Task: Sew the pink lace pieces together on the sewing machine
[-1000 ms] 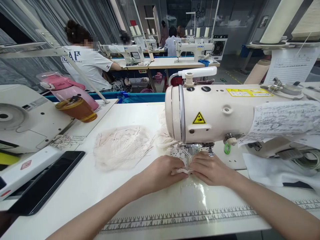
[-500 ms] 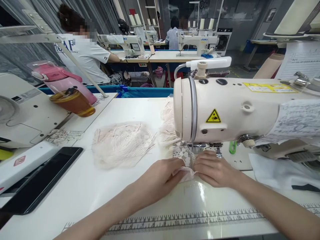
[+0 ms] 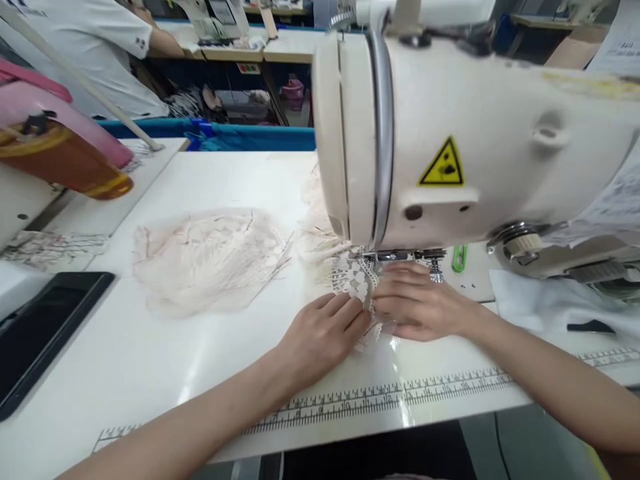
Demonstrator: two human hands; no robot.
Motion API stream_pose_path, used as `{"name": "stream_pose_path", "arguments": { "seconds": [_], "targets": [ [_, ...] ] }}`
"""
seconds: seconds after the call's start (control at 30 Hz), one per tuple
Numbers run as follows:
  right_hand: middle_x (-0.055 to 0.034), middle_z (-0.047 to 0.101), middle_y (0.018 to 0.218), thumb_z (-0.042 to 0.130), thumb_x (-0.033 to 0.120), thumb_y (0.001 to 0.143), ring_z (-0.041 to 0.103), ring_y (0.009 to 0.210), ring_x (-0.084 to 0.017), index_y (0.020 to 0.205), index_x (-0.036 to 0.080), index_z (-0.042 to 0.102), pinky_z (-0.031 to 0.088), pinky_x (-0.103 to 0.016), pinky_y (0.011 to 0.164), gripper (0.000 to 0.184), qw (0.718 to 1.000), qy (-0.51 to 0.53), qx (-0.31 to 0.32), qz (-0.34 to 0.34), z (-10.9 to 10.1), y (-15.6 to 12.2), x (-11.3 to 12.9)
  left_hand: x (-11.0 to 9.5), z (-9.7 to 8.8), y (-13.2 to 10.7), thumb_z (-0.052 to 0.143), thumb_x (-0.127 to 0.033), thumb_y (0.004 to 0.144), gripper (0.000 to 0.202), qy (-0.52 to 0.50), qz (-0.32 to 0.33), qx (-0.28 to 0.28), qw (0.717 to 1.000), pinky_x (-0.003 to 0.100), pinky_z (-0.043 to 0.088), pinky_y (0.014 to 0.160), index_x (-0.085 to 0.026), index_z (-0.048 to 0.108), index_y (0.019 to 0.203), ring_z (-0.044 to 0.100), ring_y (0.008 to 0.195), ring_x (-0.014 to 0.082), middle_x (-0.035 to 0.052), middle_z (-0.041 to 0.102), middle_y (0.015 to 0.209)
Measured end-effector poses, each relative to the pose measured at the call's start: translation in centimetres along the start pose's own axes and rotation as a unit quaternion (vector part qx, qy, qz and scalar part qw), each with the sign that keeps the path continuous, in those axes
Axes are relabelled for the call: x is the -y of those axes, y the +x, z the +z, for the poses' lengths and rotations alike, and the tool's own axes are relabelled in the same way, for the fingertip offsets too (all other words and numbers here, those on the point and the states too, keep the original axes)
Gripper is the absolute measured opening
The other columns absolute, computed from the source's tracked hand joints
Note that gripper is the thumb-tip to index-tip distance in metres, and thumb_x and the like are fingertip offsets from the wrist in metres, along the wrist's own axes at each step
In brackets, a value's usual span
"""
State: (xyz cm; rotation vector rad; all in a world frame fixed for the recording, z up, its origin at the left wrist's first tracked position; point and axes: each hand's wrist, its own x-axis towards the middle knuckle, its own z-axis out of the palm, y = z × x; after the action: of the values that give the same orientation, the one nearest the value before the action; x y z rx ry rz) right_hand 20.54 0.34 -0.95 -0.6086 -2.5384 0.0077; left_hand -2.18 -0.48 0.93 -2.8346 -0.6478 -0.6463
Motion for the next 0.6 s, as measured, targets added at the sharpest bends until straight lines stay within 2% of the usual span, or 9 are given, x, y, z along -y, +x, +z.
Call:
{"name": "stream_pose_path", "arguments": {
  "seconds": [0.07, 0.13, 0.3, 0.43, 0.5, 0.57, 0.6],
  "targets": [
    [-0.0042, 0.064, 0.116, 0.054, 0.042, 0.09, 0.058, 0.106, -0.02, 0.113, 0.018, 0.053, 0.048, -0.04, 0.092, 0.034, 0.998, -0.004, 0.047, 0.045, 0.0, -0.1, -0.2, 0.0, -0.1, 0.0, 0.045, -0.003, 0.09, 0.017, 0.005, 0.007, 0.0, 1.0, 0.026, 0.041, 0.053, -0.015, 0.056, 0.084, 0.047, 0.06, 0.0132, -0.0005, 0.055, 0.069],
    [-0.0041, 0.063, 0.12, 0.051, 0.043, 0.092, 0.057, 0.107, -0.02, 0.115, 0.019, 0.051, 0.046, -0.041, 0.092, 0.033, 0.996, -0.015, 0.059, 0.069, 0.0, -0.1, -0.3, 0.1, -0.1, 0.0, 0.044, -0.003, 0.09, 0.018, 0.007, 0.008, 0.002, 1.0, 0.026, 0.041, 0.053, -0.015, 0.057, 0.085, 0.047, 0.061, 0.013, -0.0007, 0.055, 0.069],
    [0.0003, 0.066, 0.113, 0.051, 0.031, 0.093, 0.059, 0.103, -0.015, 0.109, 0.022, 0.054, 0.046, -0.038, 0.095, 0.018, 0.998, -0.038, 0.027, 0.046, 0.0, -0.1, -0.2, 0.0, 0.0, -0.1, 0.044, -0.004, 0.09, 0.018, 0.002, 0.008, -0.006, 1.0, 0.026, 0.041, 0.051, -0.014, 0.058, 0.085, 0.045, 0.059, 0.0131, -0.0003, 0.054, 0.068],
    [0.0029, 0.069, 0.102, 0.055, 0.021, 0.09, 0.062, 0.098, -0.013, 0.093, 0.022, 0.06, 0.049, -0.038, 0.097, 0.006, 0.999, -0.019, -0.017, 0.023, -0.1, 0.4, -0.1, 0.0, 0.1, 0.0, 0.049, -0.005, 0.089, 0.015, 0.01, 0.012, -0.018, 1.0, 0.027, 0.039, 0.049, -0.013, 0.059, 0.081, 0.045, 0.057, 0.0128, -0.0007, 0.054, 0.065],
    [0.0037, 0.07, 0.094, 0.057, 0.017, 0.088, 0.063, 0.094, -0.011, 0.088, 0.021, 0.061, 0.048, -0.039, 0.102, 0.005, 0.999, 0.01, -0.041, 0.007, -0.2, 0.6, -0.2, 0.0, 0.0, 0.1, 0.053, -0.004, 0.086, 0.015, 0.038, 0.012, -0.031, 0.999, 0.028, 0.038, 0.049, -0.014, 0.059, 0.076, 0.047, 0.055, 0.0125, -0.0018, 0.055, 0.062],
    [0.0033, 0.071, 0.089, 0.059, 0.017, 0.088, 0.065, 0.091, -0.01, 0.087, 0.019, 0.063, 0.046, -0.039, 0.106, 0.004, 0.997, 0.044, -0.058, -0.007, -0.1, 0.8, -0.3, 0.0, 0.0, 0.2, 0.054, -0.003, 0.085, 0.016, 0.063, 0.008, -0.046, 0.997, 0.031, 0.045, 0.057, -0.015, 0.06, 0.076, 0.055, 0.06, 0.0136, -0.0014, 0.061, 0.066],
    [0.0027, 0.072, 0.087, 0.059, 0.017, 0.088, 0.066, 0.091, -0.01, 0.088, 0.018, 0.064, 0.045, -0.039, 0.106, 0.005, 0.996, 0.056, -0.065, -0.009, -0.1, 0.9, -0.3, 0.1, 0.1, 0.2, 0.053, -0.003, 0.085, 0.016, 0.065, 0.006, -0.048, 0.997, 0.034, 0.05, 0.067, -0.015, 0.061, 0.079, 0.061, 0.069, 0.0156, 0.0002, 0.066, 0.073]
  ]
}}
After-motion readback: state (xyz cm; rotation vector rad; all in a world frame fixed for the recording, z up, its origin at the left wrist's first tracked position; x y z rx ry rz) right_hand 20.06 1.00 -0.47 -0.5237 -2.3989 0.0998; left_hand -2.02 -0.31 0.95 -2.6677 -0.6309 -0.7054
